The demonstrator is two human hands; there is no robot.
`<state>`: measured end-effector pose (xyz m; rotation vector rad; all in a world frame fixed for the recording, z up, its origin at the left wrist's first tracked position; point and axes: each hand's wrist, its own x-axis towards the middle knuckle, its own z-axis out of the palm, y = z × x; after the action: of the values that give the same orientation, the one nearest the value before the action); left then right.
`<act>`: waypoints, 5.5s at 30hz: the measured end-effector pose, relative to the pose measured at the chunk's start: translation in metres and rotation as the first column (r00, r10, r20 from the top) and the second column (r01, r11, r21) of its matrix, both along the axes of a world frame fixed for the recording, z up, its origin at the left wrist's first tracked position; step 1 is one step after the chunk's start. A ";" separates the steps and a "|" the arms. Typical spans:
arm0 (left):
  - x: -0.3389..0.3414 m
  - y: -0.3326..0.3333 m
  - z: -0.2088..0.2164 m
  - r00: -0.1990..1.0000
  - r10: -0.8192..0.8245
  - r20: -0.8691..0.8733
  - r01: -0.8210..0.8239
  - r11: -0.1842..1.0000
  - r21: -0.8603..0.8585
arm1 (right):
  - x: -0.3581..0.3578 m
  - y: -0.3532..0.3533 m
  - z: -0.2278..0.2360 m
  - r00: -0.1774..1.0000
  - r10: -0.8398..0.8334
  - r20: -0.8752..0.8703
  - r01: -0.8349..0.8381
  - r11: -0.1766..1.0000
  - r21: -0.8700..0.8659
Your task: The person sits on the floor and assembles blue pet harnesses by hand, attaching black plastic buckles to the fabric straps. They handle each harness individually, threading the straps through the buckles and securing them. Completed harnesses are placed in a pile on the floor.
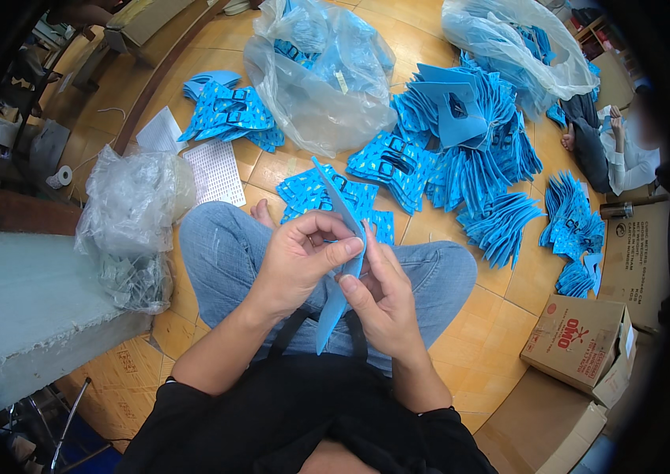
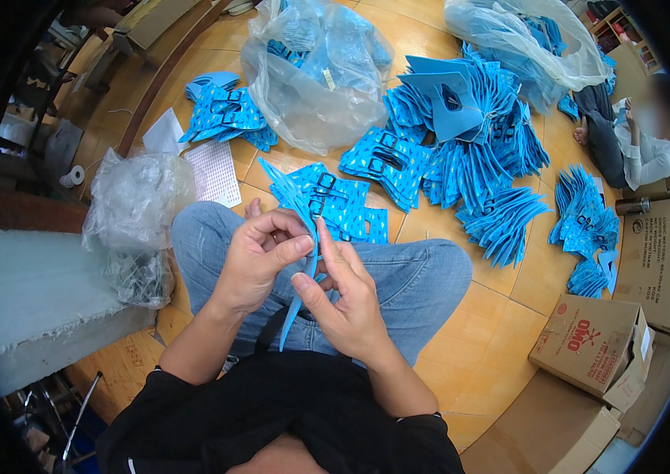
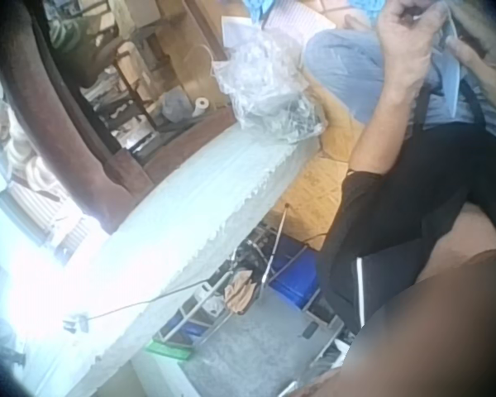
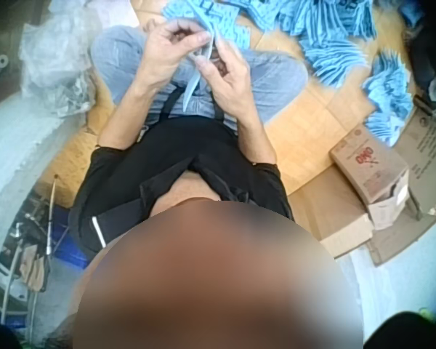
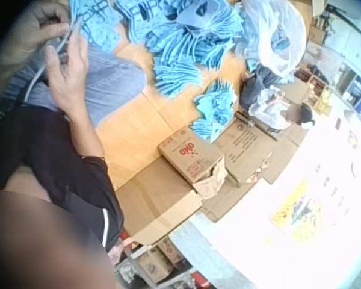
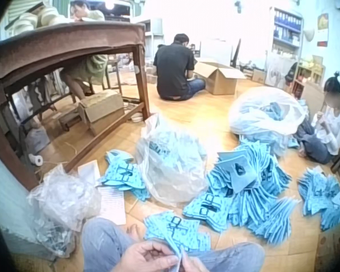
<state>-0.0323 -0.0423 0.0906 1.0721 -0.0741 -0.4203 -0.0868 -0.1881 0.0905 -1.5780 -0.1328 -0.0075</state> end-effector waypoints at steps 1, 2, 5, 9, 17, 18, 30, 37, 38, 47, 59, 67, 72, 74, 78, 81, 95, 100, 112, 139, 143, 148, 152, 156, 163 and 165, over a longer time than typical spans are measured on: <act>0.000 0.000 0.000 1.000 0.006 0.007 -0.006 1.000 -0.001 | 0.000 0.000 0.000 1.000 0.001 -0.001 -0.001 1.000 0.000; 0.000 0.000 -0.001 1.000 0.012 0.013 -0.012 1.000 -0.003 | 0.000 0.000 0.001 1.000 -0.005 0.004 0.005 1.000 0.002; -0.001 0.000 -0.002 1.000 0.020 0.015 -0.020 1.000 -0.013 | 0.000 0.000 0.003 1.000 -0.004 0.015 0.005 1.000 -0.022; -0.001 -0.001 -0.001 0.992 0.030 0.121 -0.044 0.993 0.111 | 0.000 -0.002 0.005 0.997 -0.038 0.069 0.051 0.981 -0.190; 0.000 0.006 0.010 0.991 -0.037 0.131 -0.004 0.952 0.305 | 0.001 0.000 -0.005 0.972 -0.105 0.211 0.173 0.926 -0.335; -0.001 0.005 0.011 0.989 -0.032 0.142 -0.018 0.943 0.332 | 0.002 0.001 -0.006 0.965 -0.108 0.238 0.192 0.911 -0.364; -0.005 0.006 0.012 0.981 -0.008 0.194 -0.085 0.880 0.467 | 0.003 0.005 -0.012 0.930 -0.145 0.338 0.305 0.817 -0.489; -0.005 0.002 0.012 0.945 -0.037 0.324 -0.146 0.841 0.521 | 0.006 0.007 -0.016 0.881 -0.142 0.452 0.418 0.682 -0.600; -0.005 0.001 0.012 0.936 -0.040 0.350 -0.156 0.843 0.514 | 0.006 0.008 -0.015 0.877 -0.137 0.461 0.426 0.667 -0.612; -0.001 -0.001 -0.001 0.966 -0.051 0.253 -0.069 0.893 0.444 | -0.001 0.002 -0.009 0.991 -0.007 -0.136 0.021 0.994 0.106; 0.003 0.023 -0.006 0.981 -0.085 0.175 0.029 0.954 0.299 | 0.001 0.015 -0.011 0.990 -0.002 -0.140 -0.009 0.997 -0.075; 0.007 0.064 -0.018 0.987 0.029 0.160 -0.059 0.981 0.184 | 0.015 0.048 -0.010 0.972 0.084 -0.220 -0.110 0.988 -0.108; 0.008 0.089 -0.017 0.943 0.047 0.330 -0.174 0.913 0.370 | 0.024 0.061 -0.008 0.921 0.179 -0.347 -0.148 0.983 0.112; 0.011 0.098 -0.017 0.953 0.012 0.301 -0.123 0.928 0.351 | 0.026 0.065 -0.009 0.903 0.185 -0.387 -0.149 0.981 0.120; 0.028 0.131 -0.034 0.830 0.043 0.556 -0.409 0.724 0.555 | 0.031 0.065 -0.012 0.903 0.077 -0.423 -0.005 0.986 0.168; 0.062 0.176 -0.074 0.785 0.432 0.443 -0.617 0.606 0.502 | 0.038 0.059 -0.012 0.911 -0.063 -0.407 0.117 0.987 0.110; 0.123 0.186 -0.295 0.758 0.067 0.649 -0.650 0.152 0.744 | 0.055 0.054 -0.022 0.889 -0.173 -0.424 0.183 0.983 -0.018; 0.130 0.194 -0.307 0.773 0.025 0.633 -0.630 0.141 0.764 | 0.060 0.063 -0.022 0.877 -0.234 -0.420 0.272 0.962 0.031; 0.119 0.201 -0.102 0.878 0.478 0.001 -0.477 0.876 0.077 | 0.033 0.047 -0.016 0.951 -0.285 -0.122 0.301 0.944 0.136; -0.010 -0.017 -0.010 0.947 0.156 0.279 -0.241 0.923 0.300 | 0.005 0.001 -0.022 0.897 -0.332 0.292 0.419 0.848 -0.323; -0.005 -0.012 -0.013 0.952 0.107 0.287 -0.193 0.938 0.288 | 0.003 0.004 -0.019 0.916 -0.314 0.250 0.381 0.877 -0.293; -0.003 -0.001 -0.012 0.990 -0.016 0.143 -0.013 0.980 0.196 | 0.004 -0.001 -0.017 0.936 -0.301 0.183 0.346 0.882 -0.320; -0.003 0.005 -0.016 0.993 -0.011 0.117 -0.005 0.990 0.141 | 0.006 0.000 -0.018 0.948 -0.293 0.121 0.316 0.903 -0.292; -0.009 0.011 -0.020 0.983 -0.087 0.163 0.040 0.961 0.272 | 0.010 0.005 -0.022 0.944 -0.318 0.085 0.330 0.909 -0.255; -0.008 0.029 -0.046 0.976 -0.055 0.212 -0.072 0.832 0.549 | 0.019 0.010 -0.026 0.969 -0.246 -0.025 0.245 0.968 -0.050; 0.012 0.043 -0.053 0.944 0.031 0.329 -0.242 0.743 0.624 | 0.021 0.008 -0.025 0.962 -0.270 0.028 0.272 0.959 -0.077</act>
<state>-0.0207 0.0004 0.0377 1.8361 -0.1181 -0.1318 -0.0662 -0.1798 0.0659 -1.6667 0.0720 -0.2327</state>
